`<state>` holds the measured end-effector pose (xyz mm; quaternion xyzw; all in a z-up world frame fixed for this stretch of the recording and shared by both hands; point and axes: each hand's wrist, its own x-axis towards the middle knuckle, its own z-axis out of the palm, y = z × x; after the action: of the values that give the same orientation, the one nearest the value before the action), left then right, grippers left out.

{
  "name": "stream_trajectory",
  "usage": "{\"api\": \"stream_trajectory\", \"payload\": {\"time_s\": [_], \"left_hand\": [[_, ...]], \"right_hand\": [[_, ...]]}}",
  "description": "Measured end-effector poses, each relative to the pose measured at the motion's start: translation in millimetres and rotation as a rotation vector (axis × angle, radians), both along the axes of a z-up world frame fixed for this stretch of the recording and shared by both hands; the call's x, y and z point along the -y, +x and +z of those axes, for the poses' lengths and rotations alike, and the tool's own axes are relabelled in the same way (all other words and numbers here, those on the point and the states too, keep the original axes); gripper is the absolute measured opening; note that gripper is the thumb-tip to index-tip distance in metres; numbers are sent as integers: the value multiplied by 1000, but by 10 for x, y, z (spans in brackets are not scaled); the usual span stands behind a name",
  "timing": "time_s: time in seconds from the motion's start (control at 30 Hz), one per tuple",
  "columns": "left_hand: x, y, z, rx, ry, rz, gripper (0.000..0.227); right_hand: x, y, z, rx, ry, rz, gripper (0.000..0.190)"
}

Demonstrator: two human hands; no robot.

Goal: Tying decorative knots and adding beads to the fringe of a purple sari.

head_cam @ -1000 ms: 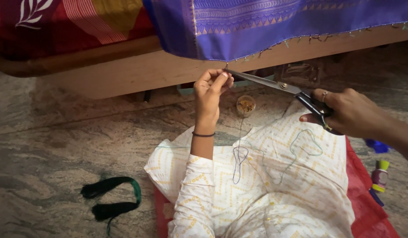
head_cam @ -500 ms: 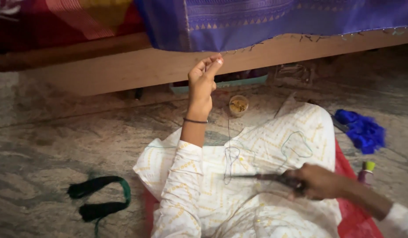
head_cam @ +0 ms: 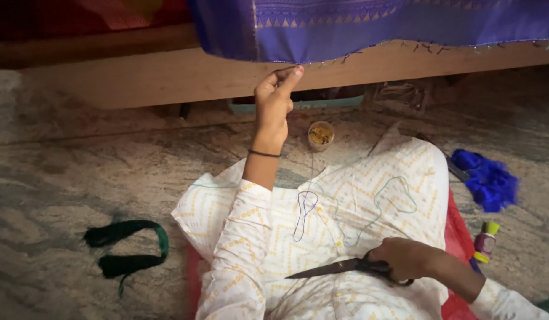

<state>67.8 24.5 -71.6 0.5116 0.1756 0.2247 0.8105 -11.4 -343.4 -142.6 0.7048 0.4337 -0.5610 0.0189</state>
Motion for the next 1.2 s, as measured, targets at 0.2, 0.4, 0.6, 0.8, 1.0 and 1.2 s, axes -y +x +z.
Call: {"api": "stream_trajectory", "payload": {"time_s": [0.2, 0.4, 0.6, 0.8, 1.0, 1.2], "left_hand": [[117, -138, 15, 57, -69, 30, 11], [141, -125, 80, 146, -155, -21, 5], [208, -169, 155, 126, -166, -28, 7], [250, -218, 119, 111, -164, -29, 7], [106, -405, 42, 21, -171, 97, 12], [-1457, -1414, -360, -187, 632, 593, 7]], "right_hand": [[-407, 251, 472, 153, 118, -35, 57], [-1373, 958, 957, 196, 926, -707, 30], [-2159, 1290, 1007, -460, 1150, -1389, 21], [-2139, 1177, 757, -604, 1179, -1403, 17], [-1611, 733, 291, -578, 899, -971, 24], [-172, 976, 242, -45, 413, -973, 33]]}}
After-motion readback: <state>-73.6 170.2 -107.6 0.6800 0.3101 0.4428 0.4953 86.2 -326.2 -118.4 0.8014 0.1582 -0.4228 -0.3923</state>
